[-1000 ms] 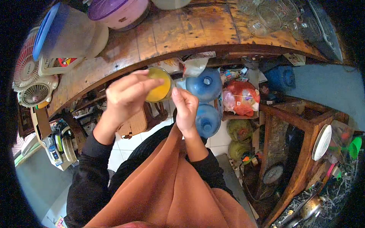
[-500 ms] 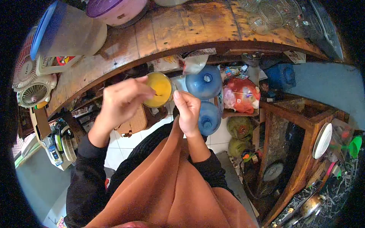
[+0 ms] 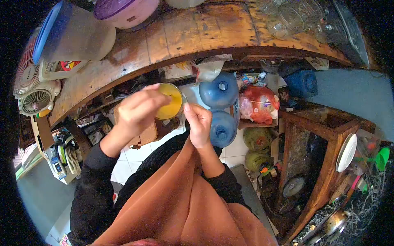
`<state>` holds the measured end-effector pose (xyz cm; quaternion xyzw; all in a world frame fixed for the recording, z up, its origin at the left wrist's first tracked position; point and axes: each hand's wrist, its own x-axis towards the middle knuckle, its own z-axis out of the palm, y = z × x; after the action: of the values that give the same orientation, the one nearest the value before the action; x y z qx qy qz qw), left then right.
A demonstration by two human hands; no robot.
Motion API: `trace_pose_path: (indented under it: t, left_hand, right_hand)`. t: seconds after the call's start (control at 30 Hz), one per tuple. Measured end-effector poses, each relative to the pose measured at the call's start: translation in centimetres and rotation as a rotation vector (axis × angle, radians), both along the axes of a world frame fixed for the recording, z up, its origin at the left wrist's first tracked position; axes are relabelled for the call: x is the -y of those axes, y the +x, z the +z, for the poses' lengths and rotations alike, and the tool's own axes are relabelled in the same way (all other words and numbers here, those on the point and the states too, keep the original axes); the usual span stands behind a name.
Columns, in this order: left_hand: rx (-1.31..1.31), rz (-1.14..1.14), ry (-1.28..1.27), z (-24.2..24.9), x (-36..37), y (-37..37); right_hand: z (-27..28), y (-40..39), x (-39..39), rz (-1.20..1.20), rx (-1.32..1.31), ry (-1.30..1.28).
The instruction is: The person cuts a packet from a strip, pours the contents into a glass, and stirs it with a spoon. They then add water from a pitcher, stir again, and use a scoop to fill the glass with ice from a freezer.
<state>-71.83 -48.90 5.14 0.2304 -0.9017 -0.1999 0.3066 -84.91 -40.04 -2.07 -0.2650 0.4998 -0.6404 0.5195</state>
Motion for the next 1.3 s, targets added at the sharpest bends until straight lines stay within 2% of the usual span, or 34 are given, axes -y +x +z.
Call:
trace_pose_path:
  t: [0.03,0.1,0.23,0.33,0.37,0.43,0.47,0.53,0.57,0.63,0.7,0.77,0.8,0.83,0.9,0.97,1.03,1.1,1.17,1.23,1.3]
  left_hand:
    - [0.011,0.032,-0.003,-0.2,0.3,0.5]
    - [0.125,0.123,0.218,1.1,-0.6,0.8]
    - [0.118,0.054,0.195,1.4,-1.3,0.0]
    - [-0.014,0.096,0.001,-0.3,-0.1,0.0]
    - [0.029,0.123,0.015,0.0,-0.1,0.7]
    - [0.141,0.099,0.229,1.5,-0.8,1.2]
    - [0.143,0.097,0.232,1.4,-1.2,1.1]
    - [-0.003,0.039,0.259,0.8,-1.8,0.5]
    - [-0.005,0.038,0.255,0.6,-1.6,0.6]
    - [-0.063,0.164,0.071,0.0,-1.0,0.6]
    - [-0.048,0.170,0.056,1.0,-1.0,0.9]
    - [0.083,0.197,0.352,1.9,-1.9,1.4]
    - [0.099,0.156,0.376,2.4,-2.0,1.2]
    - [0.103,0.157,0.373,2.2,-2.0,0.7]
    - [-0.083,0.163,0.175,0.8,-1.5,-0.3]
    - [-0.082,0.197,0.141,0.3,-1.1,0.1]
    - [0.023,0.284,0.206,1.1,-1.1,0.7]
    - [0.100,0.263,0.294,2.0,-1.7,0.9]
    - [0.101,0.110,0.282,1.9,-2.5,0.5]
    - [0.076,0.045,0.230,1.3,-2.4,0.0]
    - [0.014,0.061,0.006,0.6,-1.7,-0.3]
  right_hand:
    - [-0.3,-0.2,0.0,0.001,-0.001,0.003]
    - [-0.7,-0.3,-0.1,0.030,-0.017,-0.026]
    - [-0.4,0.3,-0.1,0.044,-0.046,-0.031]
    - [-0.5,0.5,-0.2,0.018,0.076,-0.033]
    - [-0.6,0.3,-0.1,0.016,0.074,-0.031]
    - [-0.8,0.0,-0.2,0.037,0.024,-0.071]
    - [-0.9,0.0,-0.3,0.035,0.027,-0.069]
    - [-1.1,0.0,-0.3,0.051,-0.080,-0.108]
    - [-1.2,0.1,-0.3,0.049,-0.082,-0.112]
    - [-1.2,0.1,-0.5,0.041,-0.056,-0.075]
    - [-0.7,0.0,-0.4,0.027,-0.040,-0.051]
    - [-0.2,0.0,-0.3,0.031,-0.063,-0.030]
    - [-0.3,0.1,-0.4,0.031,-0.058,-0.030]
    - [-0.4,0.3,-0.5,0.057,-0.103,-0.043]
    - [-0.2,0.5,-0.4,0.079,-0.154,-0.061]
    - [0.4,0.8,-0.3,0.040,-0.158,-0.113]
    - [-0.1,0.6,-0.5,0.037,-0.091,-0.071]
    - [-0.1,0.3,-0.6,0.055,-0.175,-0.084]
    - [0.2,0.5,-0.8,0.063,-0.179,-0.064]
    - [0.1,0.6,-0.9,0.067,-0.194,-0.049]
    - [-0.5,0.7,-1.2,0.058,-0.210,-0.094]
